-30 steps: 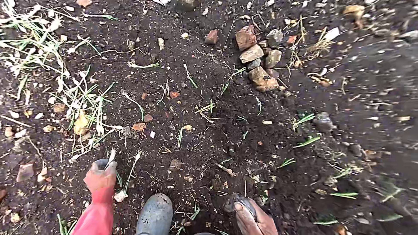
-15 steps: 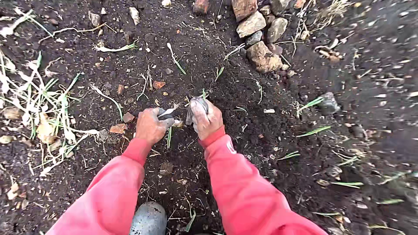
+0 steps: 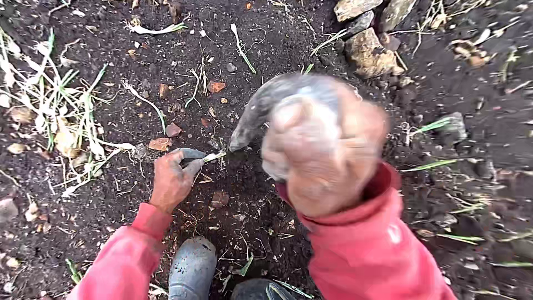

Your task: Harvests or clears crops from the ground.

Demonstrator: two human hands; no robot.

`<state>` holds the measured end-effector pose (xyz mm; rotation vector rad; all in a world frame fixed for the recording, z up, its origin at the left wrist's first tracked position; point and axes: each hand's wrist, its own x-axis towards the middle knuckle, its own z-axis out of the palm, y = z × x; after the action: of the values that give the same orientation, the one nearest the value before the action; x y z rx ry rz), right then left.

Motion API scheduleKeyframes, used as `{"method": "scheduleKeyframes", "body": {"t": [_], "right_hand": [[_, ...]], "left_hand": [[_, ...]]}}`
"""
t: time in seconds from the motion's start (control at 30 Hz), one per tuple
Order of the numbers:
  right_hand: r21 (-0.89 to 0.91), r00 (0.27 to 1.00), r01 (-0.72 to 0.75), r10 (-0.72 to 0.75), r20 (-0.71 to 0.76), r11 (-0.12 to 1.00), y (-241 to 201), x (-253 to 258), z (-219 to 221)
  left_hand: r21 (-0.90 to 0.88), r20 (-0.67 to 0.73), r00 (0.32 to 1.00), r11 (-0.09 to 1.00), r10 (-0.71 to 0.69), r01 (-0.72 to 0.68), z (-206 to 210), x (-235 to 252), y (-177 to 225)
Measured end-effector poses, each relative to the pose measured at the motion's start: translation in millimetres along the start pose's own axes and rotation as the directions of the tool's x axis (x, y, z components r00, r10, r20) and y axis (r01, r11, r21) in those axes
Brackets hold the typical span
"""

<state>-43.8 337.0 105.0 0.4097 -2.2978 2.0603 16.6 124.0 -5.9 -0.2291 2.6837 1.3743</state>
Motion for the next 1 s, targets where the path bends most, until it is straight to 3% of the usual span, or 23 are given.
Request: {"method": "scheduleKeyframes", "body": {"t": [0.07, 0.13, 0.27, 0.33, 0.4, 0.47, 0.5, 0.57, 0.63, 0.7, 0.77, 0.87, 0.93, 1.0], "right_hand": [[-0.132, 0.988, -0.152, 0.156, 0.019, 0.979, 61, -29, 33], [-0.156, 0.973, -0.229, 0.226, -0.038, 0.961, 89, -63, 41], [-0.057, 0.979, -0.193, 0.188, -0.08, 0.98, 51, -98, 18], [-0.025, 0.987, -0.159, 0.158, -0.035, 0.987, 4, -100, 6], [0.068, 0.995, -0.085, 0.088, -0.042, 0.994, -37, -91, -3], [0.155, 0.999, -0.024, 0.029, -0.034, 0.988, -66, -70, 7], [0.109, 1.0, 0.014, -0.017, 0.02, 0.994, -73, -55, 22], [0.025, 0.986, 0.05, -0.053, 0.159, 0.998, -55, -36, 69], [-0.122, 0.959, -0.085, 0.115, 0.258, 0.989, 5, -55, 114], [-0.239, 0.937, -0.174, 0.235, 0.257, 0.955, 47, -85, 129], [-0.206, 0.957, -0.177, 0.217, 0.194, 0.963, 61, -112, 123], [-0.067, 0.975, -0.201, 0.206, 0.084, 0.977, 55, -143, 108], [0.004, 0.978, -0.203, 0.203, 0.047, 0.979, 30, -153, 96], [0.021, 0.986, -0.155, 0.153, 0.072, 0.988, -9, -155, 80]], "left_hand": [[0.171, 0.062, 0.996, 0.984, -0.061, 0.05, -2, -1, 1], [0.39, 0.133, 0.99, 0.921, -0.048, -0.007, 12, 7, 11], [0.55, 0.326, 0.945, 0.809, 0.022, -0.209, 74, 3, 18], [0.515, 0.224, 0.971, 0.835, 0.089, -0.195, 70, -22, 8], [0.534, -0.015, 0.99, 0.838, 0.143, -0.113, 36, -45, -6], [0.56, -0.153, 0.987, 0.819, -0.045, 0.124, -1, -72, -28], [0.552, -0.162, 0.968, 0.796, -0.19, 0.249, -13, -81, -40], [0.502, -0.151, 0.942, 0.797, -0.3, 0.335, -23, -96, -64], [0.414, -0.176, 0.954, 0.861, -0.242, 0.295, -23, -107, -76], [0.332, -0.164, 0.977, 0.925, -0.138, 0.186, -31, -107, -74], [0.33, -0.072, 0.994, 0.938, -0.085, 0.105, -42, -108, -63], [0.476, 0.113, 0.982, 0.876, -0.153, 0.082, -48, -97, -33], [0.565, 0.229, 0.944, 0.822, -0.235, 0.068, -22, -87, -15], [0.548, 0.303, 0.921, 0.835, -0.243, 0.04, 11, -80, -8]]}}
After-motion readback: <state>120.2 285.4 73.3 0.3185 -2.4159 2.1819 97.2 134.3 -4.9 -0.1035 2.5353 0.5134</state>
